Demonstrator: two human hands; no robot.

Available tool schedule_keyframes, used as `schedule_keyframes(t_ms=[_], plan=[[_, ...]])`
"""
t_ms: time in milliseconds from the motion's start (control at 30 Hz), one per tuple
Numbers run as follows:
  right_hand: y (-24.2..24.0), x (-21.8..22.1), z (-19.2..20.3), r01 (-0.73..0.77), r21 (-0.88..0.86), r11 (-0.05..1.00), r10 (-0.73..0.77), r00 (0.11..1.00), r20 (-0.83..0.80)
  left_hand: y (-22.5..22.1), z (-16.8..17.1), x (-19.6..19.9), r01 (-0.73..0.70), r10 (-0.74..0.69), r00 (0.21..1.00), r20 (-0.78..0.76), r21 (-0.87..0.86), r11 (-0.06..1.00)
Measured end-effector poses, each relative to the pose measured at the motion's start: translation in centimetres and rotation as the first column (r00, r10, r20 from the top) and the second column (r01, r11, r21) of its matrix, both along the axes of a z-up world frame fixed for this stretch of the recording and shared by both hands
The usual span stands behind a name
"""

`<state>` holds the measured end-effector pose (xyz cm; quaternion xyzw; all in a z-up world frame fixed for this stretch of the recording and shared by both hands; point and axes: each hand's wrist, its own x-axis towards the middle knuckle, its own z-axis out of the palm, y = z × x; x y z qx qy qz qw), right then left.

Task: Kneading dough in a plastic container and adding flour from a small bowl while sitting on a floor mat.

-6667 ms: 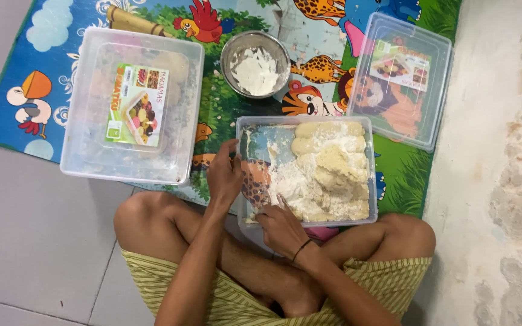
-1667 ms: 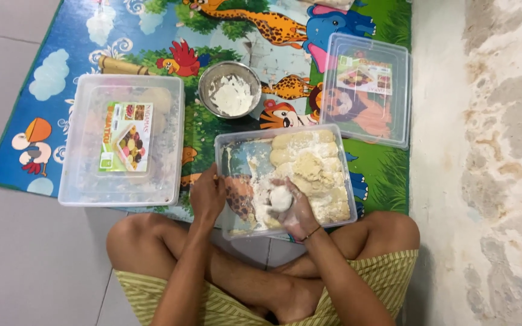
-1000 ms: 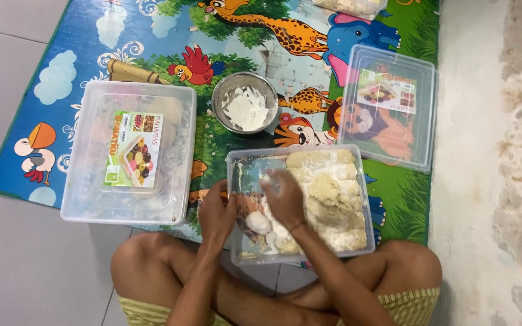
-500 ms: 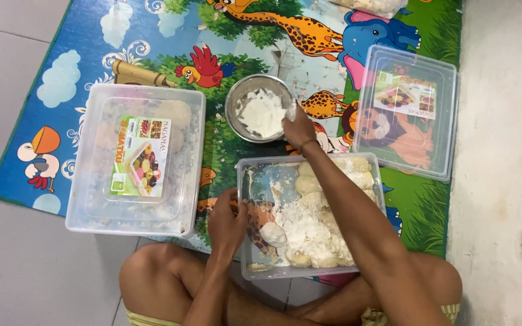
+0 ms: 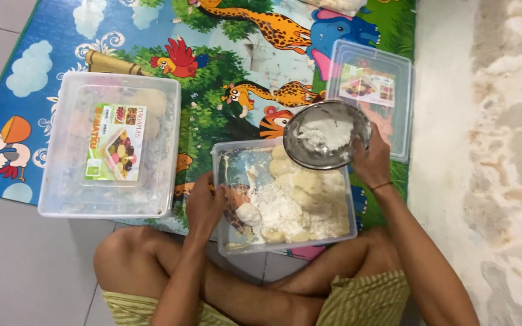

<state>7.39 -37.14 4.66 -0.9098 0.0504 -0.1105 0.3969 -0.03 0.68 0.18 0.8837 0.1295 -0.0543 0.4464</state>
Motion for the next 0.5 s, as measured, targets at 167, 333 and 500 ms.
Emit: schedule_keyframes(t_ms=[167, 333, 500], plan=[[-2.6, -4.1, 0.5, -0.016, -0.121, 0.993, 0.014, 1.000, -0.013, -0.1, 0.0, -0.3, 0.025, -0.025, 1.000, 0.010, 0.000, 1.000], [-2.5, -5.6, 0.5, -0.004, -0.319, 0.948, 0.051, 0.989, 0.140, 0.0, -0.2, -0.5, 0.036, -0.036, 0.999, 0.004, 0.013, 0.999], [-1.7, -5.1, 1.9, -0.065, -0.396, 0.916, 0.130, 0.982, 0.138, -0.1, -0.2, -0.3, 0.039, -0.038, 0.999, -0.001, 0.005, 0.999]])
